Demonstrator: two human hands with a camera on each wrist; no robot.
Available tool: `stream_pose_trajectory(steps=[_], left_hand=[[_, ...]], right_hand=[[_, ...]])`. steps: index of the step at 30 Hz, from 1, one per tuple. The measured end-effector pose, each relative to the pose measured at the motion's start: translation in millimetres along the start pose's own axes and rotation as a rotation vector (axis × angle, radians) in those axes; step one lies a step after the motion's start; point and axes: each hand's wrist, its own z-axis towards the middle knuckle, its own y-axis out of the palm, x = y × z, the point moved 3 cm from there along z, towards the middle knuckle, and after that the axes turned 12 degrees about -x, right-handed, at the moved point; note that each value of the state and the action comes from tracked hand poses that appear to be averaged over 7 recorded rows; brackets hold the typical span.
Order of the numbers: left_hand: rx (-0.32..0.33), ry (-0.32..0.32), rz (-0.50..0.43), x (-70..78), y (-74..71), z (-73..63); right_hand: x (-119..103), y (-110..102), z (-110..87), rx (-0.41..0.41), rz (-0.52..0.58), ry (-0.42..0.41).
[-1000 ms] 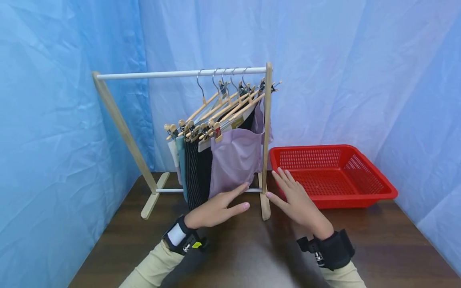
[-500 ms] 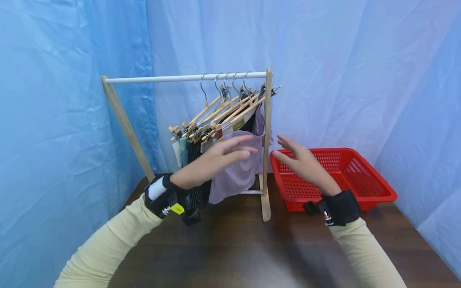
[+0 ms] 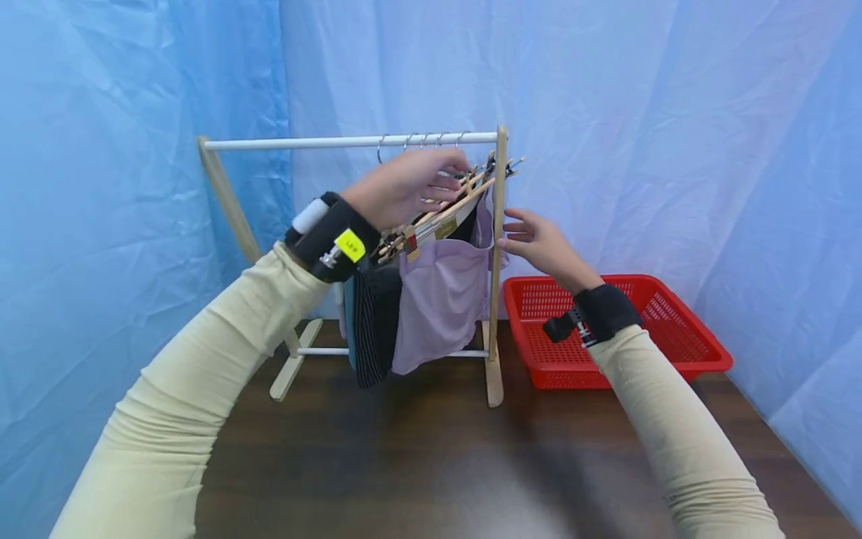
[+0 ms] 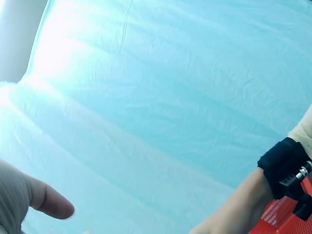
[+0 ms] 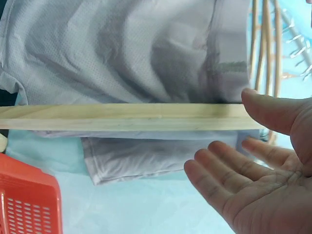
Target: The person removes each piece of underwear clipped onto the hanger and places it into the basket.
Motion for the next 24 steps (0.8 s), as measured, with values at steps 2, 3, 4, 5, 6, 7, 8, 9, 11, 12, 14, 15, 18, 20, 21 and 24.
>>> stream_pose_trajectory(steps=[2,3,4,5,6,7,8,9,11,12,14,15,18,20,21,24], left_hand=[[0.009,-0.013,-0.003,3.9,-0.5,11.4],[0.012,-0.019,0.001,5.2,-0.2,16.9],[0.014,-0.034,0.02,5.9,0.1,22.3],[0.018,-0.047,0.039,6.0,1.1,28.0],[0.025,-0.063,0.063,5.9,2.1,33.5],[0.036,-0.075,0.076,5.4,3.2,38.7],[0.046,-0.089,0.098,4.7,4.3,43.4],[0.053,-0.106,0.12,3.6,5.4,47.6],[0.079,-0.133,0.148,0.7,6.6,55.6],[0.086,-0.141,0.167,-0.8,6.9,58.7],[0.095,-0.165,0.196,-4.3,5.8,63.1],[0.099,-0.18,0.204,-6.1,4.4,64.3],[0.108,-0.217,0.181,-11.8,-1.7,64.9],[0.112,-0.24,0.13,-15.9,-6.3,63.5],[0.108,-0.254,0.112,-17.9,-8.3,62.7],[0.074,-0.299,0.068,-23.5,-13.4,61.0]], right_hand=[[2,-2,8.0,-0.01,0.008,0.0],[3,-2,11.5,-0.016,0.015,0.004],[5,-2,14.5,-0.023,0.019,0.008],[7,-2,16.3,-0.026,0.018,0.019],[9,-2,17.6,-0.025,0.017,0.031],[12,-2,18.6,-0.026,0.017,0.043],[14,-1,18.9,-0.024,0.014,0.054],[15,0,18.6,-0.021,0.008,0.06],[18,3,17.5,-0.015,-0.005,0.055],[18,5,16.9,-0.011,-0.011,0.046],[18,10,15.7,-0.004,-0.025,0.022],[17,12,15.5,0.001,-0.03,0.011],[13,17,16.4,0.026,-0.041,0.001],[10,20,17.8,0.039,-0.05,0.01],[9,22,18.6,0.041,-0.052,0.015],[7,25,20.7,0.038,-0.053,0.028]])
